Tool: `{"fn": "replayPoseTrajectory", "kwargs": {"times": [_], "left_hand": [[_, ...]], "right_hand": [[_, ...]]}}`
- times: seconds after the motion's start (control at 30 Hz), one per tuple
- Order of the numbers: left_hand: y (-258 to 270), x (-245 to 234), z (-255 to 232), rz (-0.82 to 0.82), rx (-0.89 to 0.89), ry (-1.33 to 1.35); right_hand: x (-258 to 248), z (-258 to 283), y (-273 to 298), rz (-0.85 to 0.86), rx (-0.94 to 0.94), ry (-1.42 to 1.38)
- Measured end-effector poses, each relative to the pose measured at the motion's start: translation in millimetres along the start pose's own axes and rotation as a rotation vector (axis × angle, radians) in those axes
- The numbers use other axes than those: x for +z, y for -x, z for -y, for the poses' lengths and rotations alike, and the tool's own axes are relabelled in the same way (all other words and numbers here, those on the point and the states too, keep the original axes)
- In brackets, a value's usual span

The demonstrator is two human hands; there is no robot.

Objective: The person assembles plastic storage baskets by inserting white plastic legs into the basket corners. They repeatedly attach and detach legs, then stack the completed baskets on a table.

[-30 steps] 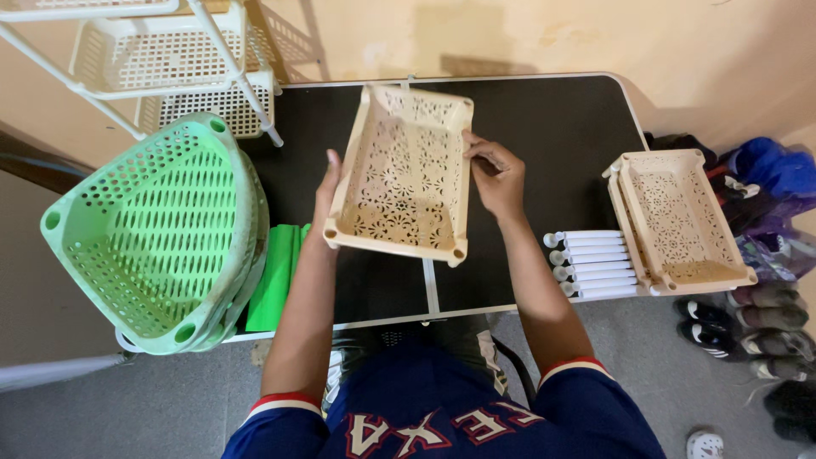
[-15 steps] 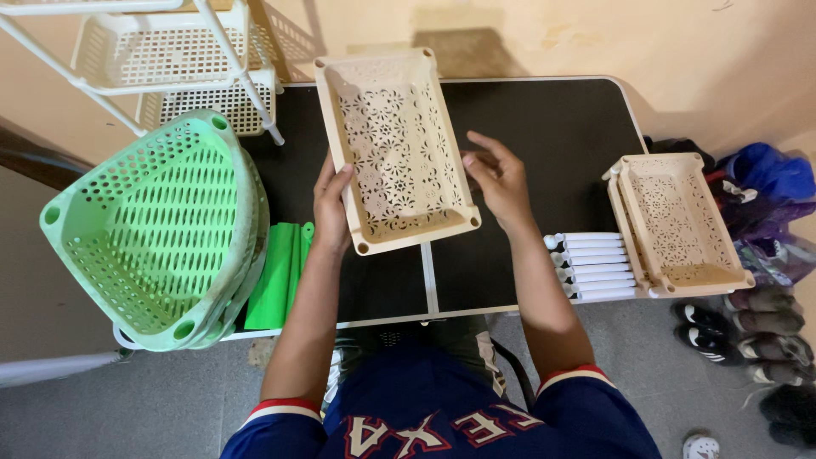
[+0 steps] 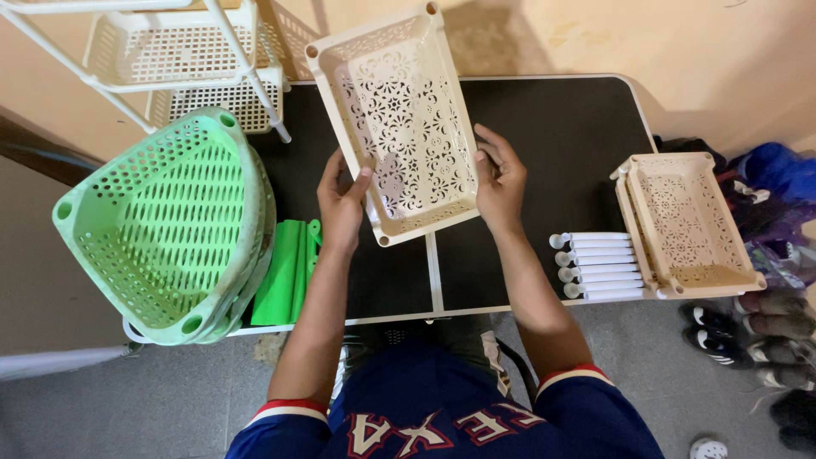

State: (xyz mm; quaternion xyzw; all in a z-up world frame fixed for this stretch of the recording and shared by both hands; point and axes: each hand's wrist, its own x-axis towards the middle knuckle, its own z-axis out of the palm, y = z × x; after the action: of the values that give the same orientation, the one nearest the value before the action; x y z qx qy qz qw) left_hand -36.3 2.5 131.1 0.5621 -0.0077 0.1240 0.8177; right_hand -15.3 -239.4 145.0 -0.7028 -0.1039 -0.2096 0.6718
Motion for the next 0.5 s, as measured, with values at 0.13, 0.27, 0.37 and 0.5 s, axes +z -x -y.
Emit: {"fn": "replayPoseTrajectory", "kwargs": {"times": [0.13,0.27,0.37,0.5], "left_hand": [[7,1,0,0.056,0.044,-0.016],[11,1,1,0.116,0.111,-0.019],[9,1,-1,0.131,0.176,0.001],[10,2,0,0.106,0.184,0.039]], "right_hand": [[3,0,1,-0.056,0.011,0.047],[7,0,6,-0.099,0.021,0.037],[9,-7,6,-0.075,-0.015,0.010],[10,-17,6,-0.002,-0.065,-0.061]]}}
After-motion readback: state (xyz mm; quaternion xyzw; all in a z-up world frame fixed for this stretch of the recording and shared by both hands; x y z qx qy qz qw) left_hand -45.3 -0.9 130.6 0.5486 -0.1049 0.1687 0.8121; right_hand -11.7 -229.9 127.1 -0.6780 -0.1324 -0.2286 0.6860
